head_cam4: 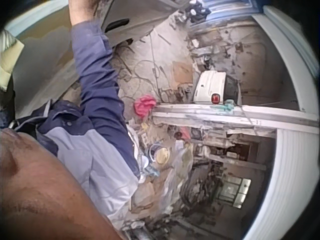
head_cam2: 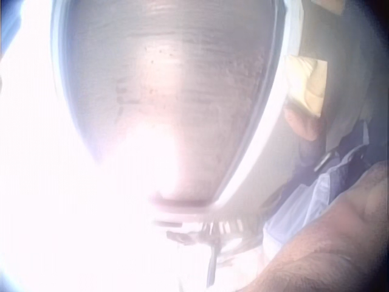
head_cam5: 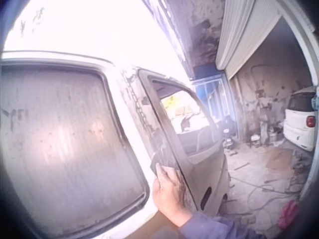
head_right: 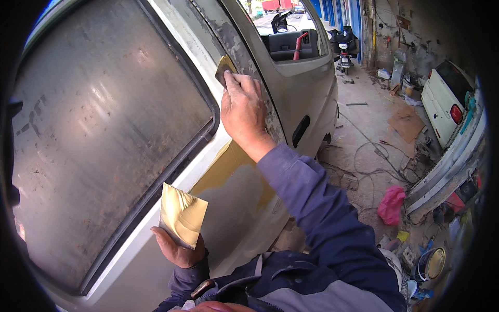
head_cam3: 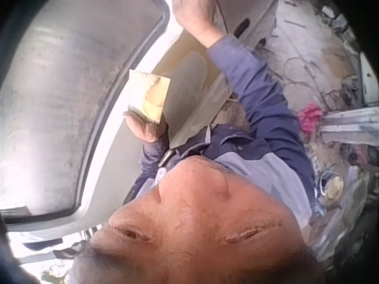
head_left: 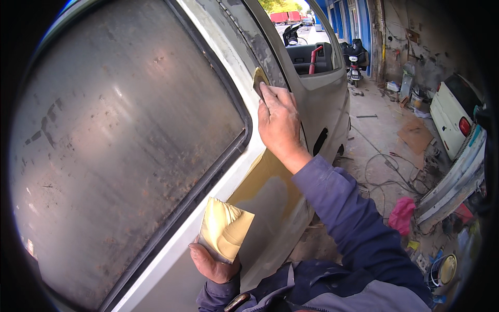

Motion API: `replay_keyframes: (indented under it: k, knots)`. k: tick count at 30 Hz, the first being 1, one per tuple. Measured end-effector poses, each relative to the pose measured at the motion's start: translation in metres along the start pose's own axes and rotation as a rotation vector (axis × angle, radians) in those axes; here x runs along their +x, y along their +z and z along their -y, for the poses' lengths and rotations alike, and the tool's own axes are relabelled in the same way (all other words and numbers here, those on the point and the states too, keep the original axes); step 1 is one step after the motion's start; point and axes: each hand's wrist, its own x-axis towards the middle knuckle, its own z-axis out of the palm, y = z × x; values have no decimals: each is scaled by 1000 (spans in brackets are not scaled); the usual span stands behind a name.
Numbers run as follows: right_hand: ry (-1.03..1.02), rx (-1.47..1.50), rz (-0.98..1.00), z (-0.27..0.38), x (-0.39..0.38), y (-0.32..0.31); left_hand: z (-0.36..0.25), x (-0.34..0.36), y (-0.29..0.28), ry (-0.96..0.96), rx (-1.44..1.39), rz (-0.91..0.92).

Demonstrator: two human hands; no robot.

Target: The person scoops yellow body filler from a can onto a metal spreader, then applies and smooths the filler onto a damaged area of a truck door using the spreader. The person works along the door panel, spreading the filler to cover the surface.

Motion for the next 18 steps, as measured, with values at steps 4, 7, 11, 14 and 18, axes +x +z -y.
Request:
replay_keyframes:
  k: [4,7,11,14,18]
  knots:
    - [-58,68,71,13,-9,-20,4,4,1,-11,68,29]
    - [99,289,84,8,2,-33,5,5,1,-20,78,49]
    - [84,125,5,-9,39,-22,3,5,-3,-30,80,60]
    - [36,61,-20,-10,53,-3,2,5,-7,-25,91,152]
    - [8,-41,-4,9,46,17,1,6,-11,-43,63,246]
